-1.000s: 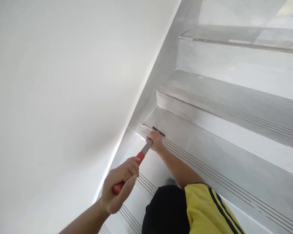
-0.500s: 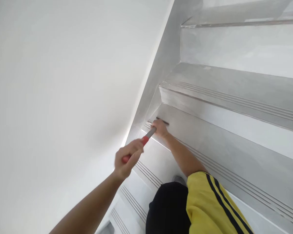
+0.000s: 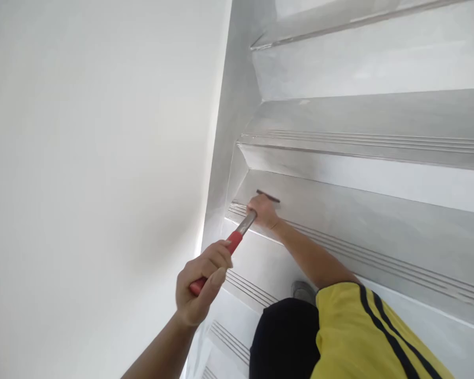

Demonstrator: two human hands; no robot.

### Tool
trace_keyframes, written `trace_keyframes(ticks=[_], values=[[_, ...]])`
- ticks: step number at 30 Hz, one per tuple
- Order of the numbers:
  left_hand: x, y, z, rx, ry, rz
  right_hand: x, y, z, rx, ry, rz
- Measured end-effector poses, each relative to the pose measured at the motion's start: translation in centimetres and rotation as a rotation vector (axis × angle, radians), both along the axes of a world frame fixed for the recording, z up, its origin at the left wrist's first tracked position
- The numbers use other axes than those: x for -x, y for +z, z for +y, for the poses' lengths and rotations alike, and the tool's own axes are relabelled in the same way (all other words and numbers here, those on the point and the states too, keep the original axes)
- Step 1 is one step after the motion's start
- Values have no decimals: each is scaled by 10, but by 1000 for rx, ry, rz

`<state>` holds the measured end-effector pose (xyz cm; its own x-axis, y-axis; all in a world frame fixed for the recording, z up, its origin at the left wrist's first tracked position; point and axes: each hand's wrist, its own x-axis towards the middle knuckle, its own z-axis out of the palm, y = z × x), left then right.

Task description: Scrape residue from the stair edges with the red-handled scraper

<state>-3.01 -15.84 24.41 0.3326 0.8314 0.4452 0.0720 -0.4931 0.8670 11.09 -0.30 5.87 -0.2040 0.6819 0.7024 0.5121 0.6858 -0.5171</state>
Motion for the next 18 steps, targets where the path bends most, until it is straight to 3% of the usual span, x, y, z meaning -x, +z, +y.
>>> trace_keyframes(ticks=[4, 7, 10, 14, 16, 18], values=[[-43, -18, 50, -20, -59, -26, -65, -2, 44, 52, -156, -11], [-51, -31, 58, -9, -123, -26, -80, -11, 39, 118, -223, -41], [-20, -27, 36, 39, -111, 3, -43, -17, 6, 140, -242, -87], [41, -8, 3, 89, -36, -80, 31, -8, -31, 171, -168, -170], [56, 2, -5, 86, -52, -100, 43, 6, -42, 167, -132, -213], [53, 8, -8, 74, -118, -111, 25, 22, -52, 137, -161, -233]])
